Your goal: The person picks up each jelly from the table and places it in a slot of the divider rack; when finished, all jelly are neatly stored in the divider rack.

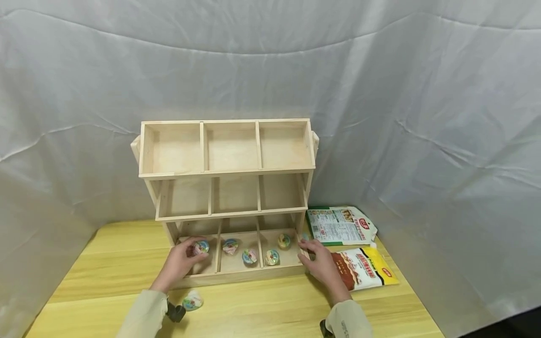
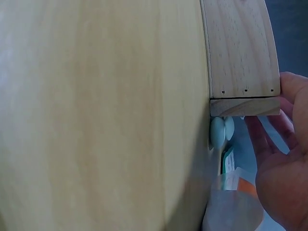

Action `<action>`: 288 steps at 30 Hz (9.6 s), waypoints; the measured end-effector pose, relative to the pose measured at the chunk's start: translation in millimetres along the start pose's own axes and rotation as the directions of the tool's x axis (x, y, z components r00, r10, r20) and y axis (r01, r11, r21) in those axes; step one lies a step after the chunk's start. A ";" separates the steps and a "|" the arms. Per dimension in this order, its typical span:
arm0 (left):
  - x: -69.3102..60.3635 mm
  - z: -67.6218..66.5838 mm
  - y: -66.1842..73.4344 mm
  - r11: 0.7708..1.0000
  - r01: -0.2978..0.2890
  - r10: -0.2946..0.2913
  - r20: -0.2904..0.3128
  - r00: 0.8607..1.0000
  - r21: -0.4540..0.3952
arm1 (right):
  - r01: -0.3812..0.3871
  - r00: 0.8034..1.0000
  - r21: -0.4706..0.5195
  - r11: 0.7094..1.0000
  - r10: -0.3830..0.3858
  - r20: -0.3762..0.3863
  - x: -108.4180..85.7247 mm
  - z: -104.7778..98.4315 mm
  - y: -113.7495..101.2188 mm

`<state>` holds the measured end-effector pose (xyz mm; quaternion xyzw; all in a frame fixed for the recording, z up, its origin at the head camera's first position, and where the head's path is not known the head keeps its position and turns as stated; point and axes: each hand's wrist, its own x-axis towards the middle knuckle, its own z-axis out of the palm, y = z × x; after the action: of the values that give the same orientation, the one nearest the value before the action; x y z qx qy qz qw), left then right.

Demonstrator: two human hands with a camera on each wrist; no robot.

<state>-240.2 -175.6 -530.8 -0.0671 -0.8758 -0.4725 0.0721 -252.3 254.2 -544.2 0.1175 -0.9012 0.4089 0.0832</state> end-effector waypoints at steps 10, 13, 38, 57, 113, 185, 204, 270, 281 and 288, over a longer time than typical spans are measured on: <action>11.6 6.6 -5.2 0.995 -0.032 0.029 0.036 0.999 0.091 | -0.007 1.000 0.005 1.000 0.007 -0.003 0.4 1.3 0.8; 14.4 8.0 -6.8 0.994 -0.025 0.020 0.047 0.999 0.107 | -0.008 1.000 0.003 1.000 0.008 -0.003 0.4 1.0 0.6; 15.4 13.4 -9.3 0.985 -0.041 0.033 0.047 0.998 0.171 | 0.033 0.999 -0.004 0.999 -0.033 -0.018 -0.1 0.7 1.7; 7.7 10.5 -4.2 0.975 -0.055 0.063 -0.031 0.998 0.216 | 0.021 1.000 -0.019 1.000 -0.022 -0.016 -0.9 1.3 2.6; -111.5 -17.5 -11.9 0.976 -0.181 0.139 0.301 0.943 0.117 | -0.016 1.000 -0.021 1.000 0.016 0.003 0.9 2.4 5.4; -113.9 -39.1 19.8 0.959 0.049 -0.055 -0.014 0.998 -0.280 | 0.018 1.000 0.023 1.000 -0.018 -0.020 -0.9 1.5 2.8; -67.1 -31.4 18.0 0.997 -0.037 0.028 -0.128 0.991 -0.064 | -0.006 1.000 0.015 1.000 0.006 -0.005 0.0 2.0 6.1; -31.5 -21.7 -23.0 0.904 -0.146 0.196 -0.086 0.977 0.401 | -0.013 1.000 0.019 1.000 0.013 0.012 1.3 2.0 7.6; -32.1 -22.9 -21.7 0.929 -0.101 0.139 -0.083 0.987 0.357 | -0.028 1.000 0.020 0.999 0.027 0.010 1.4 2.8 7.9; -32.2 -20.9 -22.5 0.945 -0.090 0.125 -0.093 0.988 0.314 | -0.026 1.000 0.021 0.999 0.026 0.007 0.7 2.4 6.5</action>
<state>-211.5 -206.9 -544.0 -0.0762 -0.9285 -0.3282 0.1565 -254.9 256.4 -550.2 0.1081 -0.8985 0.4190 0.0734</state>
